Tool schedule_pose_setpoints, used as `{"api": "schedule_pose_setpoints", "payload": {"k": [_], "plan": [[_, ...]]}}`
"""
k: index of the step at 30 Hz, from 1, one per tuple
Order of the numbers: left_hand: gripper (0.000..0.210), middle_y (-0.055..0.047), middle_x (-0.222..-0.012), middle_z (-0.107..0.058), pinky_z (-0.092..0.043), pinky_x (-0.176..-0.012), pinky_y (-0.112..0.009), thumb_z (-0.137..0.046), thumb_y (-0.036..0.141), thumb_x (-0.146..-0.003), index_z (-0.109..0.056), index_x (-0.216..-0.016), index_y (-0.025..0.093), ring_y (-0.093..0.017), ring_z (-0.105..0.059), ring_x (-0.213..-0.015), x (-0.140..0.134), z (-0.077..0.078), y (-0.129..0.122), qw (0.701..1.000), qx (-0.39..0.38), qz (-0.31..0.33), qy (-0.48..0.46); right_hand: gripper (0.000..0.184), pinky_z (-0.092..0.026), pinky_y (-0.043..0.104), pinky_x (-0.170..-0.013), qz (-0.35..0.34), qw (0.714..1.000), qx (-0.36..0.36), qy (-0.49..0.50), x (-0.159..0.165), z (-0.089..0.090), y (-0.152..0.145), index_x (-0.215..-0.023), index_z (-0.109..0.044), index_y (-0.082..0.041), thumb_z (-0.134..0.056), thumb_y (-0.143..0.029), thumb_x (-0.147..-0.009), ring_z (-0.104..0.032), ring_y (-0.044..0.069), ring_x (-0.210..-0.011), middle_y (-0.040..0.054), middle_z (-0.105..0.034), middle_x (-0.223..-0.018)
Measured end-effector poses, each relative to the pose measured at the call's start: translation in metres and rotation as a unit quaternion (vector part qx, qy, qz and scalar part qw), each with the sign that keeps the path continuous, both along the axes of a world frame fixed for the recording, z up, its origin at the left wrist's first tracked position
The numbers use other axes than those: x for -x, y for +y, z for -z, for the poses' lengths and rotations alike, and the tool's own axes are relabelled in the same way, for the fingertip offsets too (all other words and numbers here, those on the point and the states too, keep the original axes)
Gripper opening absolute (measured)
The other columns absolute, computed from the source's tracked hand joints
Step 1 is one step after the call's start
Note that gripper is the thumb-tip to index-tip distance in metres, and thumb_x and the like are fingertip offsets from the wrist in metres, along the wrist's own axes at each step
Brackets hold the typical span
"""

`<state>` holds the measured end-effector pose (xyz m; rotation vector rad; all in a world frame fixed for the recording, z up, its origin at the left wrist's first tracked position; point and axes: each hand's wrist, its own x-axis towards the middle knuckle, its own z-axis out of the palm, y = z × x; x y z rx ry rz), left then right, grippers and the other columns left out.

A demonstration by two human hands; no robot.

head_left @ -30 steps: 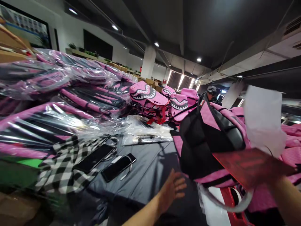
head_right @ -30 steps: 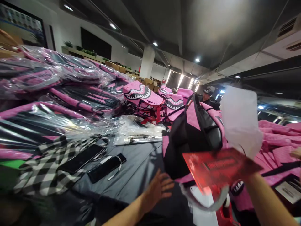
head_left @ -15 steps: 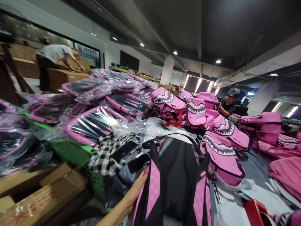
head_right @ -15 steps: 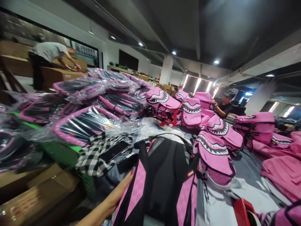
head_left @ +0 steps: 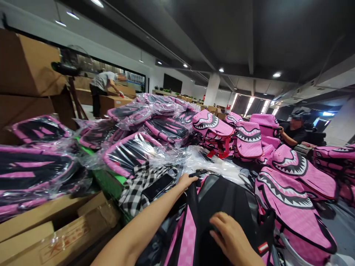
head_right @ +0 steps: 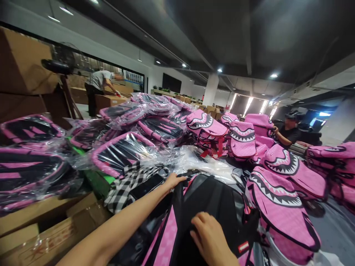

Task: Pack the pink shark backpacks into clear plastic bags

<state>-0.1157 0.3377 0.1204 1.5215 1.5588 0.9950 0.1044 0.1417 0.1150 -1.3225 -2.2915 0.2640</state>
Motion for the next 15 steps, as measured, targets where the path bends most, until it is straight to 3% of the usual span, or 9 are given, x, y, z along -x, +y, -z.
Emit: {"api": "schedule_pose_setpoints", "payload": {"k": [2, 5, 8, 10, 12, 15], "plan": [[0.031, -0.002, -0.058, -0.059, -0.043, -0.062, -0.030, -0.077, 0.040, -0.066, -0.054, -0.056, 0.022, -0.028, -0.066, -0.075, 0.005, -0.019, 0.004, 0.999, -0.035, 0.007, 0.037, 0.030, -0.055, 0.037, -0.095, 0.001, 0.999, -0.028, 0.024, 0.020, -0.005, 0.046, -0.113, -0.067, -0.027, -0.054, -0.017, -0.088, -0.067, 0.024, -0.108, 0.0072, -0.069, -0.116], [0.026, 0.001, -0.061, -0.059, -0.041, -0.063, -0.028, -0.075, 0.042, -0.066, -0.060, -0.063, 0.021, -0.023, -0.063, -0.074, 0.014, -0.045, -0.011, 0.992, -0.090, 0.055, 0.063, 0.044, -0.049, 0.042, -0.106, 0.040, 0.992, -0.072, 0.097, 0.031, -0.014, 0.106, -0.130, -0.059, -0.028, -0.050, -0.014, -0.089, -0.060, 0.023, -0.123, 0.0090, -0.062, -0.132], [0.022, 0.003, -0.068, -0.064, -0.044, -0.066, -0.027, -0.072, 0.041, -0.068, -0.066, -0.076, 0.021, -0.019, -0.061, -0.070, 0.009, -0.054, -0.037, 0.974, -0.169, 0.141, 0.057, 0.062, -0.037, 0.050, -0.117, 0.018, 0.993, -0.089, 0.073, 0.039, -0.022, 0.151, -0.137, -0.057, -0.026, -0.055, -0.006, -0.079, -0.044, 0.027, -0.142, 0.0115, -0.049, -0.151], [0.020, 0.003, -0.073, -0.065, -0.045, -0.068, -0.027, -0.067, 0.037, -0.070, -0.066, -0.082, 0.021, -0.017, -0.060, -0.070, 0.003, -0.051, -0.050, 0.958, -0.216, 0.187, 0.037, 0.054, -0.038, 0.048, -0.116, -0.036, 0.997, -0.066, 0.030, 0.043, -0.027, 0.169, -0.122, -0.067, -0.023, -0.057, -0.002, -0.073, -0.048, 0.028, -0.139, 0.0100, -0.057, -0.144], [0.019, 0.003, -0.073, -0.063, -0.044, -0.067, -0.026, -0.065, 0.037, -0.070, -0.064, -0.081, 0.021, -0.016, -0.057, -0.068, 0.000, -0.046, -0.055, 0.952, -0.224, 0.209, 0.017, 0.038, -0.048, 0.039, -0.104, -0.060, 0.997, -0.044, 0.009, 0.042, -0.031, 0.175, -0.104, -0.072, -0.022, -0.058, -0.003, -0.074, -0.063, 0.023, -0.119, 0.0062, -0.071, -0.122], [0.023, 0.003, -0.068, -0.058, -0.043, -0.064, -0.025, -0.063, 0.044, -0.072, -0.061, -0.077, 0.021, -0.016, -0.055, -0.067, 0.004, -0.040, -0.046, 0.959, -0.210, 0.187, -0.019, 0.024, -0.052, 0.035, -0.093, -0.006, 0.999, -0.043, 0.003, 0.037, -0.029, 0.160, -0.100, -0.069, -0.020, -0.057, -0.009, -0.083, -0.068, 0.022, -0.102, 0.0082, -0.073, -0.107]]}}
